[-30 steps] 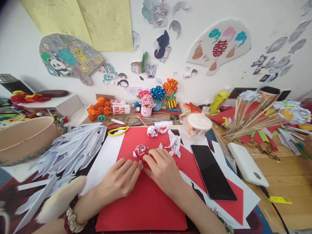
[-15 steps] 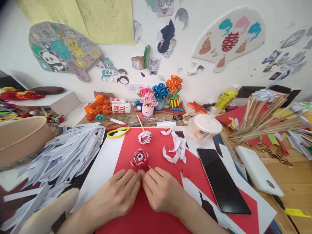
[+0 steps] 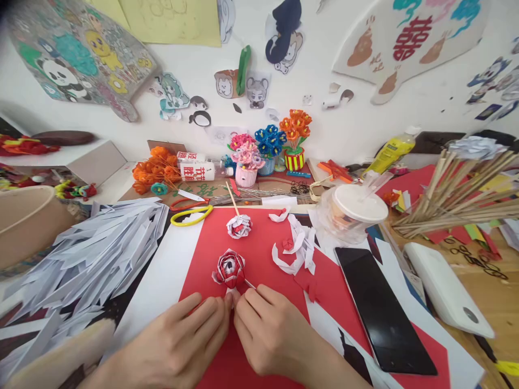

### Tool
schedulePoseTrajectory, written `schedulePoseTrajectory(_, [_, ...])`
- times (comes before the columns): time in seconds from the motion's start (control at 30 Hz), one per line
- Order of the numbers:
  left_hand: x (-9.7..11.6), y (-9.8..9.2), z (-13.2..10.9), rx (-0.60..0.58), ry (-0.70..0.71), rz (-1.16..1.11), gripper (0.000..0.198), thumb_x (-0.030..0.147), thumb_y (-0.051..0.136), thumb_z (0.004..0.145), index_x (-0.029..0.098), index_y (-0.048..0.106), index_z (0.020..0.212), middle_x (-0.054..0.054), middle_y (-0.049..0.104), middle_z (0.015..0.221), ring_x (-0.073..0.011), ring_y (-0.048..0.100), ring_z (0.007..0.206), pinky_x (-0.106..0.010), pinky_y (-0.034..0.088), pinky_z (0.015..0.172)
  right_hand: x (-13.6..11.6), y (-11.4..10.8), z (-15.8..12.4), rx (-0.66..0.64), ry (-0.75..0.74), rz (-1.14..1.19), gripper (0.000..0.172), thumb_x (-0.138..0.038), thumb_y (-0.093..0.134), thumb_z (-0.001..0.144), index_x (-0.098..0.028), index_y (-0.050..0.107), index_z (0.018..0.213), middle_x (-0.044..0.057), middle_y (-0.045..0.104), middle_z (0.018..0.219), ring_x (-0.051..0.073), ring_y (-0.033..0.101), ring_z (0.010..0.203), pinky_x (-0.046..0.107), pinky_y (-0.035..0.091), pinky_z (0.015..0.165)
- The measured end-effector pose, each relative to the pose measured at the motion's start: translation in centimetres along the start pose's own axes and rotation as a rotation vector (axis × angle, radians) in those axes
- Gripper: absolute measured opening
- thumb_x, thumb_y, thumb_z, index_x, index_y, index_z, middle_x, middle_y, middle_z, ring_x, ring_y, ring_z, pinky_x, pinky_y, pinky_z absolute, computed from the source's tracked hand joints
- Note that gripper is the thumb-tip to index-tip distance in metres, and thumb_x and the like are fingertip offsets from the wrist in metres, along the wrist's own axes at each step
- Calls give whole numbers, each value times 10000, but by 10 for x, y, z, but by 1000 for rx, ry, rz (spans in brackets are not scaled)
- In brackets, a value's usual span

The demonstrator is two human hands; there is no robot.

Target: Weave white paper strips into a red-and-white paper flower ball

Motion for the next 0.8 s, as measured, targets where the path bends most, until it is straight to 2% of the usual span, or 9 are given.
schedulePoseTrajectory(0.3, [-3, -4, 4, 45, -66, -13, 318, 9, 381, 935, 41, 690, 867, -80, 652, 679, -174, 545, 589, -336, 356, 524, 1, 0, 0, 8, 49, -22, 312, 23, 456, 940, -50, 722, 795, 77, 621, 615, 180, 514, 540, 355, 386, 531])
schedulePoseTrajectory(0.5, [-5, -1, 3, 26, -53, -73, 323, 8, 382, 941, 76, 672, 815, -65, 658, 685, -169, 536, 561, -328, 373, 509, 2, 1, 0, -6, 7, 24, 362, 36, 437, 941, -56, 723, 740, 82, 641, 603, 173, 514, 529, 347, 409, 532])
schedulePoseTrajectory(0.67, [-8, -3, 3, 56, -124, -27, 341, 15, 333, 973, 52, 665, 903, -73, 675, 733, -168, 567, 614, -323, 406, 542, 4, 2, -1, 45, 129, -27, 201, -4, 533, 936, -8, 731, 907, 119, 701, 683, 212, 579, 608, 359, 445, 553])
schedulePoseTrajectory(0.8, [-8, 0, 3, 76, -134, -44, 303, 15, 346, 973, 38, 647, 947, -65, 658, 712, -167, 569, 600, -317, 411, 547, 6, 3, 0, 72, 167, -59, 203, 24, 531, 932, -34, 717, 876, 114, 701, 682, 202, 594, 611, 343, 469, 561])
Point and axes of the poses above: each hand's wrist, its own z-axis towards the middle knuckle, its own y-axis out of the palm, x = y × z, the point moved 1 cm from there along z, towards the middle knuckle
